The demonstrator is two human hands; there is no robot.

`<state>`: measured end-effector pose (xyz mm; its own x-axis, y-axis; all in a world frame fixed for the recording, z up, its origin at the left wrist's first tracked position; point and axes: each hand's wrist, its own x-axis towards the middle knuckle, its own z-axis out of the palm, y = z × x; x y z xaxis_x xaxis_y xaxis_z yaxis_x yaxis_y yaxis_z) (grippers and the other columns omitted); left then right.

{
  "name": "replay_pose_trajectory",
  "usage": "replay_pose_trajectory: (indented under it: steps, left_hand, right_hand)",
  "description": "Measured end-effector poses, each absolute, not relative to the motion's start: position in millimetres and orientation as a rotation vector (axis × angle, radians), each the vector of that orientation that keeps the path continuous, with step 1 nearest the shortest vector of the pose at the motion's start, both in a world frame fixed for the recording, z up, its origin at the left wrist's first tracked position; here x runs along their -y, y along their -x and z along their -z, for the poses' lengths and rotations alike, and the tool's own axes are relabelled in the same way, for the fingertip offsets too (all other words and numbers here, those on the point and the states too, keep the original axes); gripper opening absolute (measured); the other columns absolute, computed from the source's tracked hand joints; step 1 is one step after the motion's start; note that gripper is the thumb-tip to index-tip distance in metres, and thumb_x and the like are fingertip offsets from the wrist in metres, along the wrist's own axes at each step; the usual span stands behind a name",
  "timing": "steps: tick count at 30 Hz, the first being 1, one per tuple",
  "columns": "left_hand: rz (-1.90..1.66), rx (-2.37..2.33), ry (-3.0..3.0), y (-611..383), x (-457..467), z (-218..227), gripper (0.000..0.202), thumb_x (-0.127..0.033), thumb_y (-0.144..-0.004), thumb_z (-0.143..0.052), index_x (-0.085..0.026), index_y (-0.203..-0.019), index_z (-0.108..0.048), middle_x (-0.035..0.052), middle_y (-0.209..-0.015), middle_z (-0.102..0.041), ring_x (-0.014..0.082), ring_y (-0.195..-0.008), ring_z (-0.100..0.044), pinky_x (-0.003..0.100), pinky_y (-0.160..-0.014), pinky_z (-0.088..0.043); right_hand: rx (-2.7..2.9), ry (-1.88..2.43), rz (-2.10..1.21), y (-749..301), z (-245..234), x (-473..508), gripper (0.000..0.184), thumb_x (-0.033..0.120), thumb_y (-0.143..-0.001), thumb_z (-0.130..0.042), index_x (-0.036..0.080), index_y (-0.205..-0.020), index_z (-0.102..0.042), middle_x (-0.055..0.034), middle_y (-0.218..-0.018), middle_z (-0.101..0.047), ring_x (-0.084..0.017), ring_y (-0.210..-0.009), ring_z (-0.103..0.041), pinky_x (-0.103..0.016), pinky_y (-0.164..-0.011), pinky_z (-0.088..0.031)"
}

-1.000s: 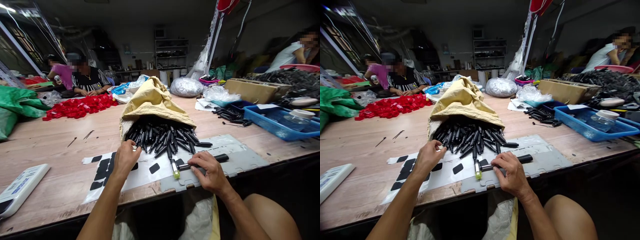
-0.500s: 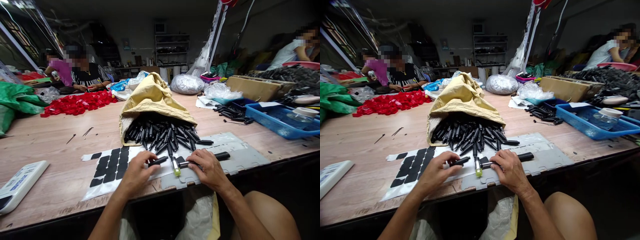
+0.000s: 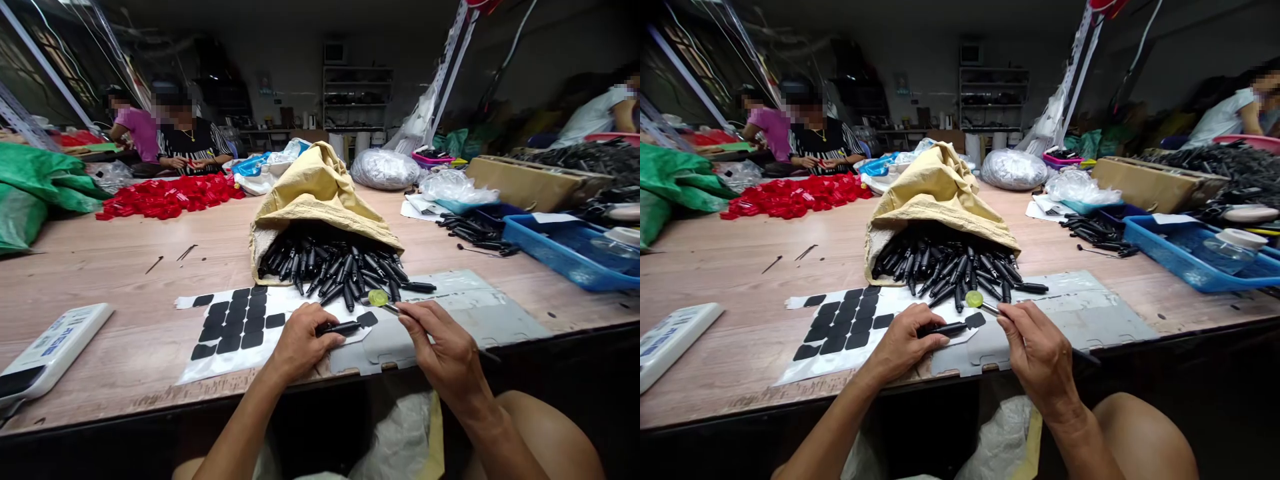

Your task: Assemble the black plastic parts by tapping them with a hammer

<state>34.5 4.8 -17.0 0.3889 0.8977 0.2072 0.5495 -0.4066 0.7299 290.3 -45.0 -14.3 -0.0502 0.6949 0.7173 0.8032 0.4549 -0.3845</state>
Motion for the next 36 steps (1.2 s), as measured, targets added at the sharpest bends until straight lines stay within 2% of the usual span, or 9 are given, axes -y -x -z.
replay_pose_trajectory:
  steps: [4,7,12,18,24,29,33,36]
  left_hand:
    - [-0.825,-1.256,-2.078,-35,-5,17,0.020,-0.024,-0.078,-0.078,-0.023,-0.097,-0.074,0.0002,-0.082,-0.062,0.0198,-0.085,-0.056,0.032,-0.077,-0.041]
    - [-0.829,-1.253,-2.070,-35,-5,17,0.014,-0.021,-0.077,-0.078,-0.021,-0.090,-0.073,0.0006,-0.084,-0.064,0.0194,-0.085,-0.056,0.031,-0.077,-0.041]
    - [-0.829,-1.249,-2.070,-35,-5,17,0.011,-0.022,-0.078,-0.076,-0.021,-0.089,-0.073,0.0011,-0.084,-0.064,0.0194,-0.085,-0.056,0.031,-0.077,-0.041]
    - [-0.838,-1.232,-2.085,-36,-5,15,0.007,-0.022,-0.079,-0.072,-0.022,-0.086,-0.073,0.0015,-0.083,-0.064,0.0196,-0.084,-0.057,0.031,-0.076,-0.041]
    - [-0.812,-1.240,-2.073,-36,-6,14,0.010,-0.021,-0.078,-0.072,-0.022,-0.088,-0.074,0.0015,-0.084,-0.064,0.0195,-0.083,-0.057,0.030,-0.076,-0.041]
    - [-0.807,-1.256,-2.068,-36,-6,14,0.011,-0.024,-0.079,-0.073,-0.021,-0.089,-0.073,0.0014,-0.084,-0.064,0.0202,-0.085,-0.056,0.031,-0.077,-0.040]
    - [-0.787,-1.240,-2.088,-35,-6,13,0.011,-0.031,-0.087,-0.068,-0.021,-0.090,-0.071,0.0018,-0.086,-0.063,0.0200,-0.086,-0.056,0.031,-0.078,-0.040]
    - [-0.804,-1.237,-2.075,-35,-6,12,0.032,-0.039,-0.099,-0.049,-0.020,-0.079,-0.064,0.0016,-0.083,-0.060,0.0186,-0.083,-0.054,0.031,-0.077,-0.040]
  right_hand:
    - [1.809,1.306,0.034,-276,13,54,0.025,0.022,-0.098,-0.057,0.027,-0.120,-0.068,-0.0029,-0.102,-0.071,-0.016,-0.092,-0.067,-0.028,-0.085,-0.052]
    - [1.846,1.297,0.038,-268,13,56,0.028,0.021,-0.097,-0.057,0.027,-0.122,-0.068,-0.0026,-0.096,-0.070,-0.015,-0.085,-0.067,-0.027,-0.080,-0.053]
    - [1.805,1.217,0.086,-260,12,59,0.035,0.016,-0.097,-0.056,0.029,-0.128,-0.067,-0.0053,-0.098,-0.069,-0.017,-0.088,-0.066,-0.030,-0.080,-0.054]
    - [1.971,1.292,0.159,-258,20,58,0.038,0.012,-0.096,-0.051,0.030,-0.124,-0.069,-0.0050,-0.087,-0.067,-0.017,-0.078,-0.064,-0.028,-0.069,-0.051]
    - [1.799,1.246,0.158,-264,9,60,0.040,0.013,-0.095,-0.056,0.031,-0.130,-0.065,-0.0062,-0.096,-0.069,-0.019,-0.086,-0.066,-0.032,-0.078,-0.054]
    - [1.862,1.299,0.110,-269,18,59,0.035,0.013,-0.097,-0.054,0.029,-0.124,-0.068,-0.0039,-0.089,-0.069,-0.017,-0.081,-0.066,-0.029,-0.073,-0.053]
    - [1.804,1.257,0.031,-285,15,53,0.033,0.015,-0.097,-0.056,0.029,-0.124,-0.067,-0.0036,-0.099,-0.070,-0.016,-0.091,-0.067,-0.029,-0.083,-0.054]
    - [1.890,1.175,-0.034,-306,14,46,0.031,0.015,-0.096,-0.058,0.029,-0.122,-0.068,-0.0034,-0.102,-0.069,-0.016,-0.094,-0.066,-0.029,-0.083,-0.054]
